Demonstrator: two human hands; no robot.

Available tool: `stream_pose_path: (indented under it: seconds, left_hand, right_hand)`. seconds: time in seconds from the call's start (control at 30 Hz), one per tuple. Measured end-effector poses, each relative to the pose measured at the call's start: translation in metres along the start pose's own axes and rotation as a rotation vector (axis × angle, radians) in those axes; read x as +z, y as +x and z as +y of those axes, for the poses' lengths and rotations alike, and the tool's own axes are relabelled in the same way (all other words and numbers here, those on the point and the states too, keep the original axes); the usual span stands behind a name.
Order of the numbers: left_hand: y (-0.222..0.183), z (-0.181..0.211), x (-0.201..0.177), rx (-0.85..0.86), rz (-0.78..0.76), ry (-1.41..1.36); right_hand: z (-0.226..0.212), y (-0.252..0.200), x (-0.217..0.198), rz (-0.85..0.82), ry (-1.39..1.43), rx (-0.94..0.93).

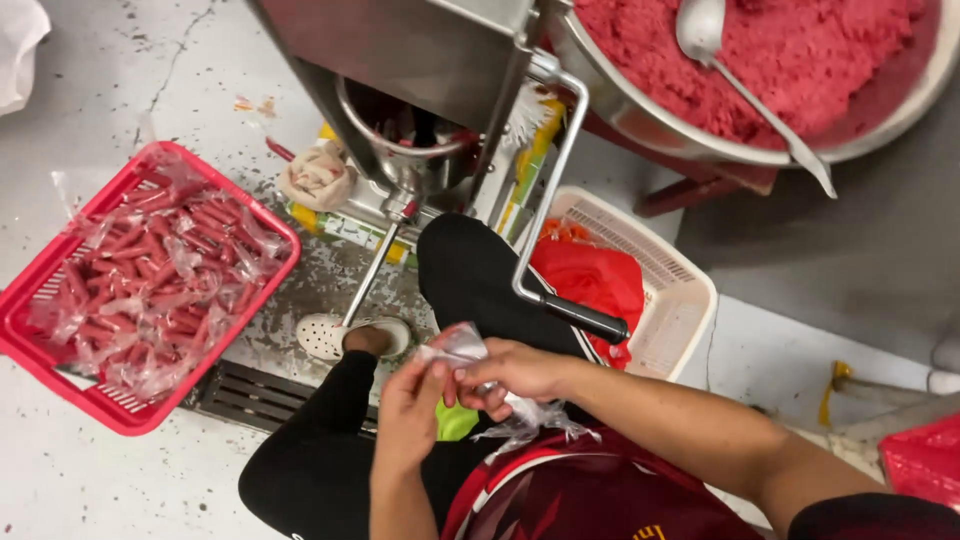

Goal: Using a manual sausage stuffer to fill plastic casings with meat mixture

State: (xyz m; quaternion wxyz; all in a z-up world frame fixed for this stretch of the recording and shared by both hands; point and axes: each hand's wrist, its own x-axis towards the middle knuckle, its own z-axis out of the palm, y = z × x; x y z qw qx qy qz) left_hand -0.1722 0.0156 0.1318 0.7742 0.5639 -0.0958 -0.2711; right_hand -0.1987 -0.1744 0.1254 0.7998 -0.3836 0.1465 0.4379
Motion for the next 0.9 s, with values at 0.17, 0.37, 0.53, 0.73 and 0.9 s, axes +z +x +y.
stream_pose_path:
  seconds: [0.17, 0.37, 0.53, 0.73, 0.9]
  left_hand:
    - [-0.003, -0.014, 0.005, 0.083, 0.688, 0.206]
    - [-0.013, -0.01, 0.012, 0.063, 0.529, -0.035]
    - [-0.017, -0.021, 0.022, -0.035, 0.492, -0.239]
    - [-0.014, -0.013, 0.025, -0.075, 0.629, 0.046]
    - [-0.019, -0.019, 0.019, -0.115, 0.577, 0.162]
  right_hand:
    - [0.004, 0.002, 0.004, 0.077, -0.254, -0.125]
    - [0.014, -0.001, 0.006, 0.202, -0.202, -0.095]
    - [0.008, -0.005, 0.005, 0.12, -0.07, -0.053]
    - [0.002, -0.002, 0.016, 0.165, -0.489, -0.139]
    - [0.012, 0.004, 0.01, 0.183, -0.542, -0.196]
